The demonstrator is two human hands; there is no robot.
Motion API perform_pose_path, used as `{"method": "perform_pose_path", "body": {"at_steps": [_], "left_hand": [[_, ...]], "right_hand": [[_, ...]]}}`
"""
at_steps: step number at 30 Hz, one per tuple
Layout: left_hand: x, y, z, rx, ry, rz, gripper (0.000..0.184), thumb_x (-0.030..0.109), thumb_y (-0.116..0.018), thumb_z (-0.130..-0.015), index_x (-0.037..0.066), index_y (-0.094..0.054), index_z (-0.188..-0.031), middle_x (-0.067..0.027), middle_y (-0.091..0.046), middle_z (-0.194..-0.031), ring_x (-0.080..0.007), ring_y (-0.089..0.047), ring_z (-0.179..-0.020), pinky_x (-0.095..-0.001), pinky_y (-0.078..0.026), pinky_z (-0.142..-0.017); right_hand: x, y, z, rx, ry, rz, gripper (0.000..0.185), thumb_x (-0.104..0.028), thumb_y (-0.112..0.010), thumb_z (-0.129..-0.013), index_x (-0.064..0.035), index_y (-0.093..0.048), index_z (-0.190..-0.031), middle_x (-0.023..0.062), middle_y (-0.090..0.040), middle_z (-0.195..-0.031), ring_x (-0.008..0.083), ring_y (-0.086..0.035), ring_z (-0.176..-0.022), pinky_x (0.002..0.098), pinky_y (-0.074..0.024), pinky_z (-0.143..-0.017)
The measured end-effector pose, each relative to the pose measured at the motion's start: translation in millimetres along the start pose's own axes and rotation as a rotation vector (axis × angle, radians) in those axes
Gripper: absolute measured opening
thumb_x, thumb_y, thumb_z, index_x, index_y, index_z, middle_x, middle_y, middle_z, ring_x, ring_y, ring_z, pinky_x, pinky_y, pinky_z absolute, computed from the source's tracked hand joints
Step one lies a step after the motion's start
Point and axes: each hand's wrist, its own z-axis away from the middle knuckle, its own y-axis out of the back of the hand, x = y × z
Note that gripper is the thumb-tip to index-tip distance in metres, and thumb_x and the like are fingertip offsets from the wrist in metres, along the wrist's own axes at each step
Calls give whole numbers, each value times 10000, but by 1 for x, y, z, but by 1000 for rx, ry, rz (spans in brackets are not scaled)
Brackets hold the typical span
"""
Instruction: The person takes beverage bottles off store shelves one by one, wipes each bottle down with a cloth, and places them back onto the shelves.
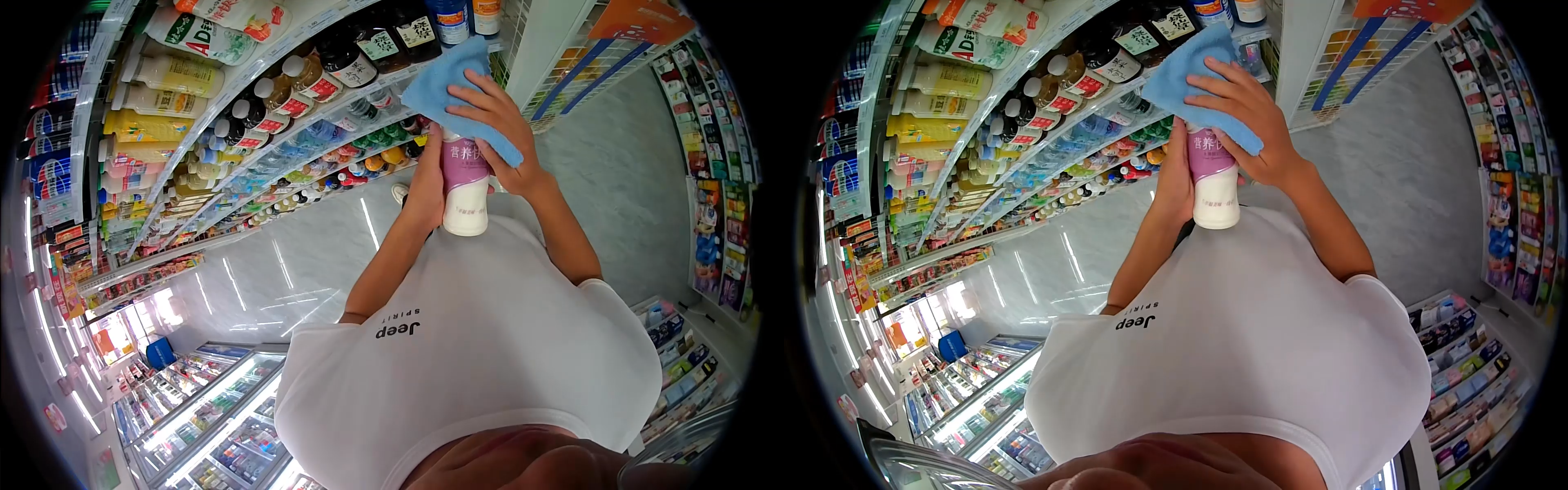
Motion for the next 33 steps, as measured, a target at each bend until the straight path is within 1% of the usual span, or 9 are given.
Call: {"method": "perform_pose_path", "body": {"at_steps": [2, 5, 10, 12, 16, 20, 24, 27, 33], "left_hand": [[2, 5, 3, -86, -39, 101, 496, 436, -348, -1096, 75, -414, -1429, -153, -582, -1333, -282, -669, -1123, -486, -625, -845], [-6, 1, -1, 153, -130, 150, 538, 503, -450, -1056, 81, -457, -1390, -131, -628, -1244, -241, -677, -1072, -414, -601, -882], [-1, 27, -10, -8, -40, 260, 529, 464, -449, -1071, 71, -449, -1425, -139, -617, -1272, -233, -651, -1116, -360, -544, -974], [0, 28, -12, 92, -149, 39, 537, 451, -456, -1072, 74, -427, -1454, -141, -614, -1282, -230, -648, -1121, -354, -537, -986], [-11, 24, 1, 50, -150, 240, 529, 418, -463, -1075, 74, -394, -1470, -109, -556, -1375, -226, -623, -1184, -349, -529, -1010], [2, -5, 8, 45, -63, 84, 502, 428, -408, -1085, 79, -411, -1445, -131, -548, -1403, -265, -590, -1254, -465, -544, -1009], [1, -4, 4, 28, -78, 44, 481, 397, -345, -1104, 67, -393, -1450, -149, -554, -1392, -306, -637, -1191, -479, -562, -995], [-12, 12, -5, 116, -131, 153, 507, 425, -336, -1104, 61, -397, -1451, -158, -548, -1397, -331, -635, -1187, -475, -553, -1013], [9, 21, -9, -88, 44, 307, 602, 558, -449, -1044, 58, -539, -1368, -144, -647, -1238, -258, -659, -1121, -371, -574, -940]], "right_hand": [[-3, -3, -1, -13, -11, -47, 322, -158, -566, -927, -94, -693, -1215, 86, -596, -1418, 335, -421, -1438, 527, -283, -1191], [-12, -4, 3, -77, 50, -45, 295, -184, -574, -922, -109, -707, -1174, 66, -631, -1371, 326, -464, -1405, 527, -288, -1186], [-37, -4, 38, -384, 239, -61, 269, -266, -590, -908, -142, -723, -1105, 26, -691, -1265, 288, -571, -1299, 525, -288, -1183], [-33, -5, 42, -350, 236, -21, 287, -282, -589, -907, -143, -720, -1121, 29, -695, -1249, 281, -587, -1275, 528, -291, -1183], [-18, -3, 21, -225, 178, 29, 293, -252, -584, -910, -131, -713, -1144, 57, -677, -1284, 300, -552, -1318, 536, -294, -1183], [3, -4, -9, -37, 58, -25, 311, -232, -598, -907, -109, -705, -1171, 80, -630, -1362, 326, -478, -1389, 542, -288, -1186], [11, -3, -11, -35, 21, -94, 317, -180, -626, -881, -113, -706, -1181, 62, -627, -1370, 329, -462, -1403, 549, -287, -1183], [-9, 4, 0, -205, 168, 20, 302, -205, -612, -885, -127, -713, -1160, 41, -651, -1333, 310, -503, -1372, 534, -290, -1184], [-34, -2, 41, -415, 239, -134, 317, -275, -556, -916, -140, -708, -1160, 32, -674, -1286, 301, -549, -1328, 521, -282, -1190]]}}
